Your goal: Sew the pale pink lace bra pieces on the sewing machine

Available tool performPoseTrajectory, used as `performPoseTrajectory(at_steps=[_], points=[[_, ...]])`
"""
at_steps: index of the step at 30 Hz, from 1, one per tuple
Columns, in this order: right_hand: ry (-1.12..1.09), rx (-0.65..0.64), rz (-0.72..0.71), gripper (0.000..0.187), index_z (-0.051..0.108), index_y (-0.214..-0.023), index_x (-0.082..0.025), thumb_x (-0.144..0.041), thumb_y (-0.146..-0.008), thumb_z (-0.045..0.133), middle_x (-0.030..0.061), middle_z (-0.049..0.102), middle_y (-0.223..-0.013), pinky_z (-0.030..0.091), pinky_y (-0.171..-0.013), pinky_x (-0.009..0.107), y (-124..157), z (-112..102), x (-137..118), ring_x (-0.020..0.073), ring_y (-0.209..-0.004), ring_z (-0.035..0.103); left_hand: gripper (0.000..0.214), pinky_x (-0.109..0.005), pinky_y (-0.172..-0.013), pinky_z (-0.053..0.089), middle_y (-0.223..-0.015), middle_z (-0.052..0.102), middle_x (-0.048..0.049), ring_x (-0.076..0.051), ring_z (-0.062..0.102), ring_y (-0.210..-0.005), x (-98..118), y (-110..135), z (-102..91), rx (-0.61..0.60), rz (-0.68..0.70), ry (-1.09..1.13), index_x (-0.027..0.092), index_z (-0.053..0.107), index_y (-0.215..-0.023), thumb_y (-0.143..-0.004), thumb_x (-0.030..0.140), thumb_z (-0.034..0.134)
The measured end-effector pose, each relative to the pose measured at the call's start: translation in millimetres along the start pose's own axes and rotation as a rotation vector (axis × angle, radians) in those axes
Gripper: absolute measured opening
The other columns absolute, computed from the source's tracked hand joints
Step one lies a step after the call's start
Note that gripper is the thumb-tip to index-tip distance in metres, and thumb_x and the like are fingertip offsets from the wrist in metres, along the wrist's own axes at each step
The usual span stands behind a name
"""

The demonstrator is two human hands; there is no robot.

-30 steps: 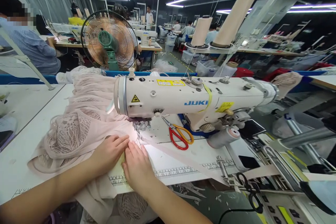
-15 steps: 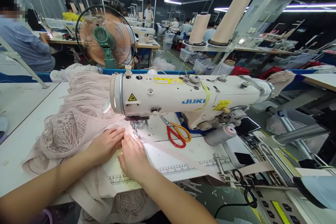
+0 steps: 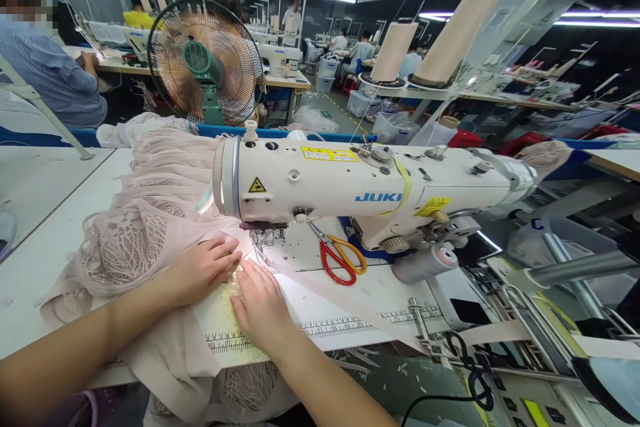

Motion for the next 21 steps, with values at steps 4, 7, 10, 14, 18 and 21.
performPoseTrajectory(at_steps=[4, 7, 10, 14, 18, 21], points=[[0.001, 0.017, 0.003, 0.039, 0.056, -0.121, -0.008, -0.017, -0.084, 0.050, 0.0202, 0.055, -0.133, 0.044, -0.103, 0.049, 2.0, 0.2, 1.0, 0.0307, -0.125, 0.050, 0.029, -0.040, -0.081, 0.051, -0.123, 0.060, -0.0131, -0.029, 0.056, -0.103, -7.7, -2.5, 4.0, -0.037, -0.016, -0.045, 0.014, 0.061, -0.115, -0.091, 0.025, 0.049], [-0.006, 0.038, 0.005, 0.038, 0.057, -0.120, -0.009, -0.016, -0.083, 0.051, 0.0193, 0.056, -0.132, 0.045, -0.103, 0.049, 2.5, 0.6, 1.7, 0.0305, -0.124, 0.051, 0.029, -0.041, -0.084, 0.050, -0.124, 0.060, -0.0134, -0.029, 0.055, -0.106, -16.7, -5.5, 7.7, -0.051, -0.027, -0.053, 0.014, 0.061, -0.115, -0.092, 0.025, 0.047], [-0.006, 0.042, 0.011, 0.036, 0.058, -0.118, -0.010, -0.017, -0.084, 0.049, 0.0183, 0.057, -0.131, 0.045, -0.102, 0.048, 1.9, 1.8, 1.8, 0.0302, -0.123, 0.051, 0.029, -0.041, -0.089, 0.048, -0.125, 0.059, -0.0144, -0.029, 0.055, -0.109, -25.9, -8.5, 13.4, -0.071, -0.034, -0.040, 0.013, 0.061, -0.114, -0.093, 0.026, 0.045], [-0.016, 0.058, 0.015, 0.032, 0.059, -0.114, -0.011, -0.019, -0.085, 0.048, 0.0173, 0.058, -0.129, 0.047, -0.100, 0.047, 0.7, 2.7, 2.5, 0.0299, -0.122, 0.053, 0.033, -0.045, -0.093, 0.047, -0.130, 0.056, -0.0163, -0.032, 0.052, -0.117, -37.4, -11.4, 22.0, -0.101, -0.064, -0.041, 0.012, 0.060, -0.118, -0.095, 0.027, 0.042], [0.003, 0.142, -0.013, 0.029, 0.060, -0.108, -0.012, -0.017, -0.082, 0.047, 0.0171, 0.061, -0.124, 0.049, -0.096, 0.047, 1.9, -2.3, 1.5, 0.0296, -0.116, 0.056, 0.032, -0.047, -0.093, 0.048, -0.132, 0.055, -0.0169, -0.034, 0.052, -0.120, -43.4, -13.1, 24.1, -0.105, -0.116, -0.030, 0.013, 0.061, -0.120, -0.094, 0.025, 0.045], [0.046, 0.257, -0.088, 0.027, 0.060, -0.105, -0.015, -0.017, -0.081, 0.047, 0.0152, 0.064, -0.117, 0.048, -0.094, 0.050, 4.8, -1.3, -11.0, 0.0295, -0.109, 0.060, 0.030, -0.045, -0.094, 0.049, -0.130, 0.058, -0.0162, -0.032, 0.055, -0.117, -41.7, -12.1, 19.0, -0.094, -0.147, -0.051, 0.013, 0.063, -0.116, -0.092, 0.023, 0.048]])
Point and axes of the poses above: each hand's wrist, its own y-axis away from the middle knuckle, its own z-axis out of the palm, x = y × z, the point moved 6 cm from there along -y, towards the middle knuckle
